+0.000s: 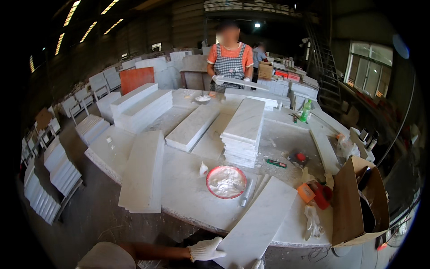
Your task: The person applies a white paste to rectangular white panels using a small metal spatula, then stacks the treated panels on a workbench. The person wears gloves and works in a workshop with stacks of similar panels and tools nearby.
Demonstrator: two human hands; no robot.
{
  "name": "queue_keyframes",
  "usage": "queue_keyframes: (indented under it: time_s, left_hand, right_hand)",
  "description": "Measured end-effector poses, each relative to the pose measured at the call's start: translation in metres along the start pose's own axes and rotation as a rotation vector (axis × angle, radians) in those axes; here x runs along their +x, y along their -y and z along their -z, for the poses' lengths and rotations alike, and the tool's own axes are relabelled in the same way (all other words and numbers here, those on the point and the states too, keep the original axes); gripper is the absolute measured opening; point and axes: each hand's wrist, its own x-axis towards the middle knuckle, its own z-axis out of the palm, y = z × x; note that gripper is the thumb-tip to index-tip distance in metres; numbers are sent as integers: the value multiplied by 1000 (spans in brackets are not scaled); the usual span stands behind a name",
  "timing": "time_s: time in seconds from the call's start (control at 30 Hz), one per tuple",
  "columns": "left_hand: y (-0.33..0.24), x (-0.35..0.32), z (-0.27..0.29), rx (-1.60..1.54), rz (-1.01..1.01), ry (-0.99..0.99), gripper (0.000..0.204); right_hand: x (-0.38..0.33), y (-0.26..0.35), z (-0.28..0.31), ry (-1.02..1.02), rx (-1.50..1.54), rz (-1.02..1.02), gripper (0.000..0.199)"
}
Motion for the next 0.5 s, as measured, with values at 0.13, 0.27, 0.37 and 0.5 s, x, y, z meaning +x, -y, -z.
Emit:
queue_keyframes:
  time_s: [0.13, 0.27, 0.37, 0.5]
  left_hand:
    - [-12, 6, 22, 130, -40, 69, 57]
    - [-4, 10, 18, 45, 6, 73, 60]
    - [0, 14, 20, -214, 56, 100, 61]
    - [-20, 18, 32, -636, 195, 343, 52]
  right_hand:
    - [2, 34, 5, 106, -209, 315, 40]
    - [5, 25, 11, 104, -83, 343, 38]
    - [8, 19, 19, 101, 187, 193, 39]
    - [15, 20, 26, 102, 190, 131, 49]
